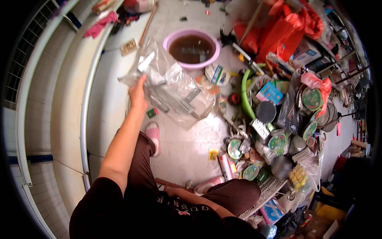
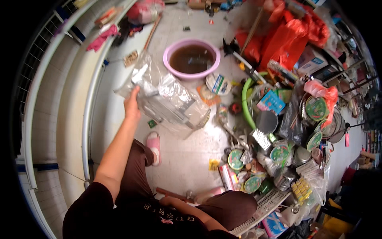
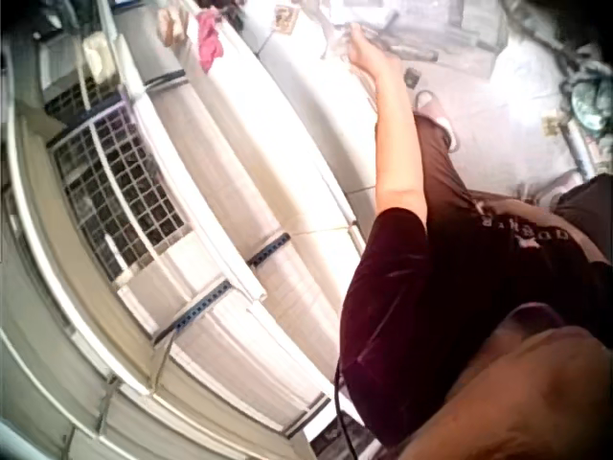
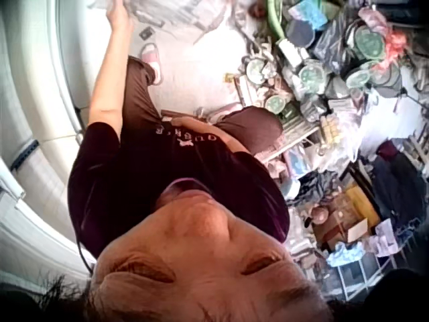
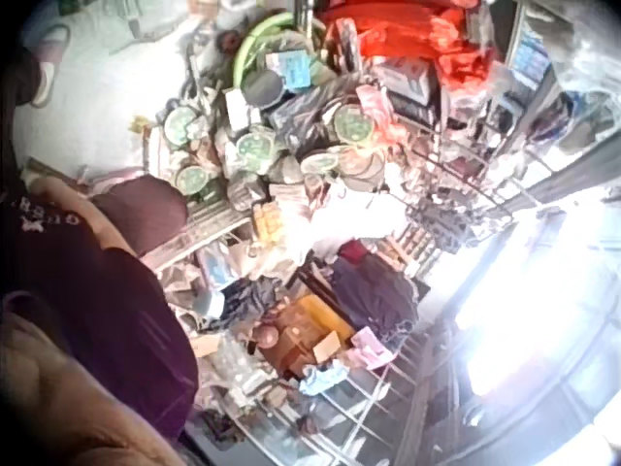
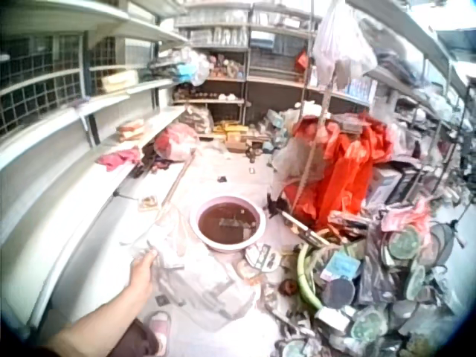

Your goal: The person cleans a toy gun and its packaging with a cloth before placing the items back on a shelf.

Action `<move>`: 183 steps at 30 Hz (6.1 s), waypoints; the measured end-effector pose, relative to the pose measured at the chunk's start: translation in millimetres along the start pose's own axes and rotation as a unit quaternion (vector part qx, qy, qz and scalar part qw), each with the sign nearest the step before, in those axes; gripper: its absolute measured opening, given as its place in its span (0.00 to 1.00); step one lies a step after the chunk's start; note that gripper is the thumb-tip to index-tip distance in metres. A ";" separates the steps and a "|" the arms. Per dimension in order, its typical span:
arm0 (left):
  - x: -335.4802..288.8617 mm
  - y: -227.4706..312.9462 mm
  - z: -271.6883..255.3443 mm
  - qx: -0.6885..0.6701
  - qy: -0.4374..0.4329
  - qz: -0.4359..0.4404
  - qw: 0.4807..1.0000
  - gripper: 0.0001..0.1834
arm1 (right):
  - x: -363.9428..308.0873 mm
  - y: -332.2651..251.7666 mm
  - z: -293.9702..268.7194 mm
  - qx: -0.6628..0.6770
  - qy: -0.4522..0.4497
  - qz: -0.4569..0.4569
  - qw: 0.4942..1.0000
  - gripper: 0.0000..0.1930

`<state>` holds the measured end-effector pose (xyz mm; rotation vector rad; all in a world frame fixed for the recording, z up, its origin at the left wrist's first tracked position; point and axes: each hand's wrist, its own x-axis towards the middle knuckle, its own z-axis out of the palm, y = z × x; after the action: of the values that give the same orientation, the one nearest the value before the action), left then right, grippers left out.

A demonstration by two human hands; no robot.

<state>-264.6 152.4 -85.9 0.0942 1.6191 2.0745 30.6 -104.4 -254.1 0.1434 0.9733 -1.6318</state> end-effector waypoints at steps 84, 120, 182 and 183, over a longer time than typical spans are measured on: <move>187.6 223.4 73.1 0.047 -0.253 0.173 0.951 0.08 | -357.7 -117.9 -81.6 0.387 0.592 -0.404 0.580 0.26; -184.4 71.6 -109.9 -0.152 -0.501 -0.364 0.770 0.38 | -249.7 -87.8 108.5 0.226 0.523 -0.628 0.530 0.27; -219.0 109.4 -108.2 0.207 -0.590 -0.132 0.769 0.34 | -323.2 -192.1 105.5 -0.512 0.795 -0.243 0.218 0.08; -211.0 104.7 -111.9 0.225 -0.598 -0.139 0.757 0.39 | -309.9 -193.5 107.1 -0.554 0.746 -0.281 0.240 0.08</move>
<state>-156.0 -54.1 30.6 1.0374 1.0845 0.8823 6.2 57.1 89.8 0.3925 3.7949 -0.2196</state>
